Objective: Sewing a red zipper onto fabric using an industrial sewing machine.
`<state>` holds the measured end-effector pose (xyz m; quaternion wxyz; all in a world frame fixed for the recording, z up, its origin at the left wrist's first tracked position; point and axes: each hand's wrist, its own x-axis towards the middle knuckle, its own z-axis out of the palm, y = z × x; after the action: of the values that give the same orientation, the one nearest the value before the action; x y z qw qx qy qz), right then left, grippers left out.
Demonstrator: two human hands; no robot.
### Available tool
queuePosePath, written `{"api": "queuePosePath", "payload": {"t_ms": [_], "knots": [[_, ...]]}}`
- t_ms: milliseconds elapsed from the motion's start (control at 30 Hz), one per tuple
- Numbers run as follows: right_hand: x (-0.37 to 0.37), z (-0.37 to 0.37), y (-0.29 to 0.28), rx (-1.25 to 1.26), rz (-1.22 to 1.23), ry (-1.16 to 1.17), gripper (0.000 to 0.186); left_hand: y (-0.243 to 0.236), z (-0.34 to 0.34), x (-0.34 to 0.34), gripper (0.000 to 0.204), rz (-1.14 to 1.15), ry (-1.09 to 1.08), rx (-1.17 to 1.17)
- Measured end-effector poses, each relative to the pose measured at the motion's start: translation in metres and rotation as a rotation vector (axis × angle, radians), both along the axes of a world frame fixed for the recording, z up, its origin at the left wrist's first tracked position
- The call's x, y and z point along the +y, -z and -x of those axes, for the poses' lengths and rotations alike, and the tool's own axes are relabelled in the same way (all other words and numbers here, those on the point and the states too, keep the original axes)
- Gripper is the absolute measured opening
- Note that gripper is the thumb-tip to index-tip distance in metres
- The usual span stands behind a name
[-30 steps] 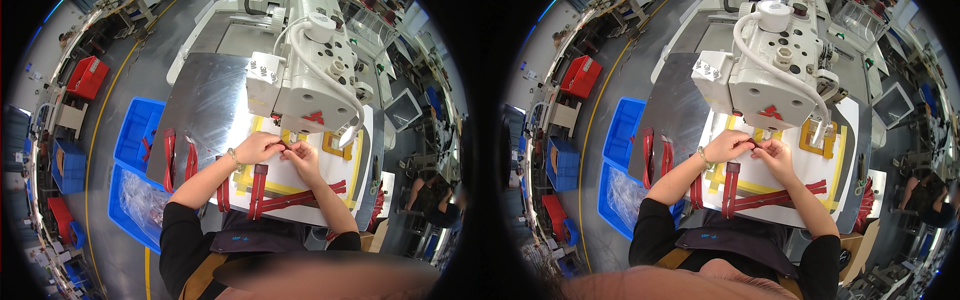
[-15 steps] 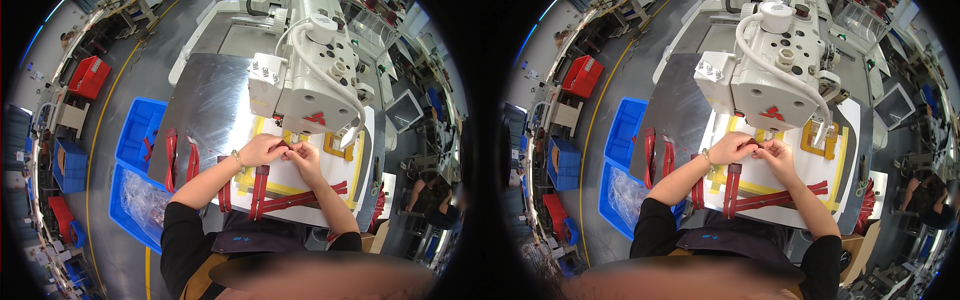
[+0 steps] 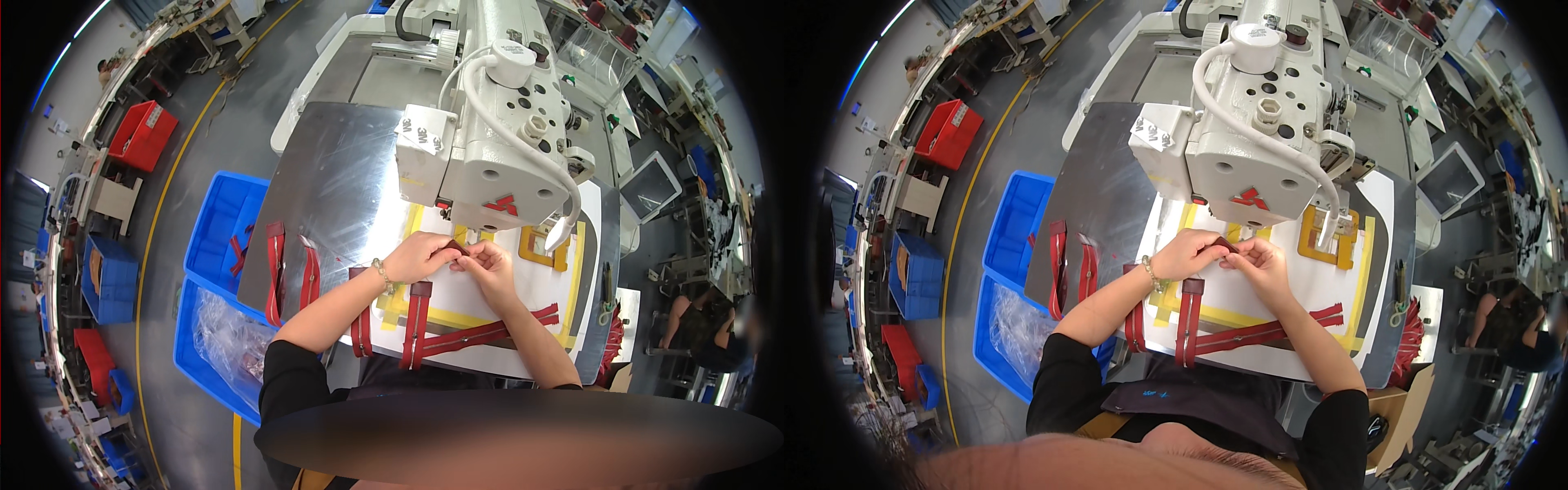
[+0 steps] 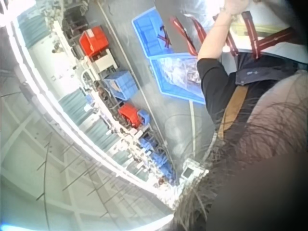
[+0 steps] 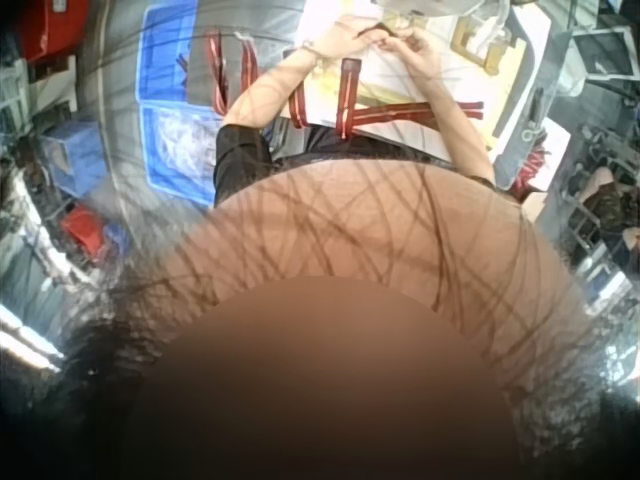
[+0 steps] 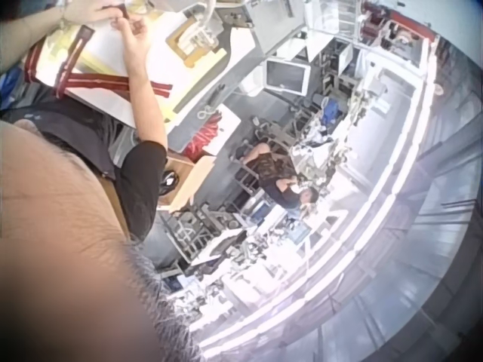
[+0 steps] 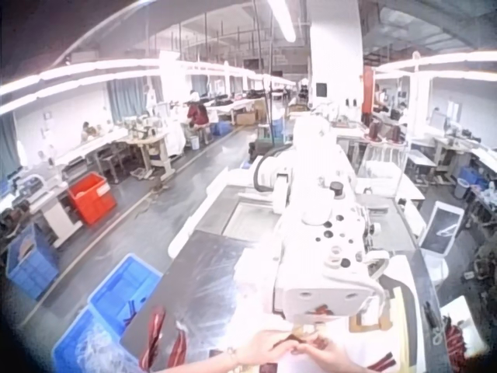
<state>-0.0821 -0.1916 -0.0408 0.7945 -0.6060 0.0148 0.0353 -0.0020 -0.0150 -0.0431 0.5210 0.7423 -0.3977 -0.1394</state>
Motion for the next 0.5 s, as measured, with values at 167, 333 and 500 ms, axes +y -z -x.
{"api": "queuePosePath", "payload": {"t_ms": [167, 333, 500], "knots": [[-0.0001, -0.0013, 0.0025, -0.005, -0.016, 0.015, 0.006, 0.0046, -0.0018, 0.0003, 0.020, -0.033, -0.002, -0.014], [-0.0010, -0.0006, 0.0006, 0.003, -0.026, 0.015, 0.008, 0.0003, 0.0016, -0.0013, 0.019, -0.038, -0.014, 0.042], [-0.0004, 0.0000, 0.0005, 0.030, -0.048, 0.044, 0.007, 0.0012, 0.0047, -0.0021, 0.019, 0.018, -0.055, 0.067]]}}
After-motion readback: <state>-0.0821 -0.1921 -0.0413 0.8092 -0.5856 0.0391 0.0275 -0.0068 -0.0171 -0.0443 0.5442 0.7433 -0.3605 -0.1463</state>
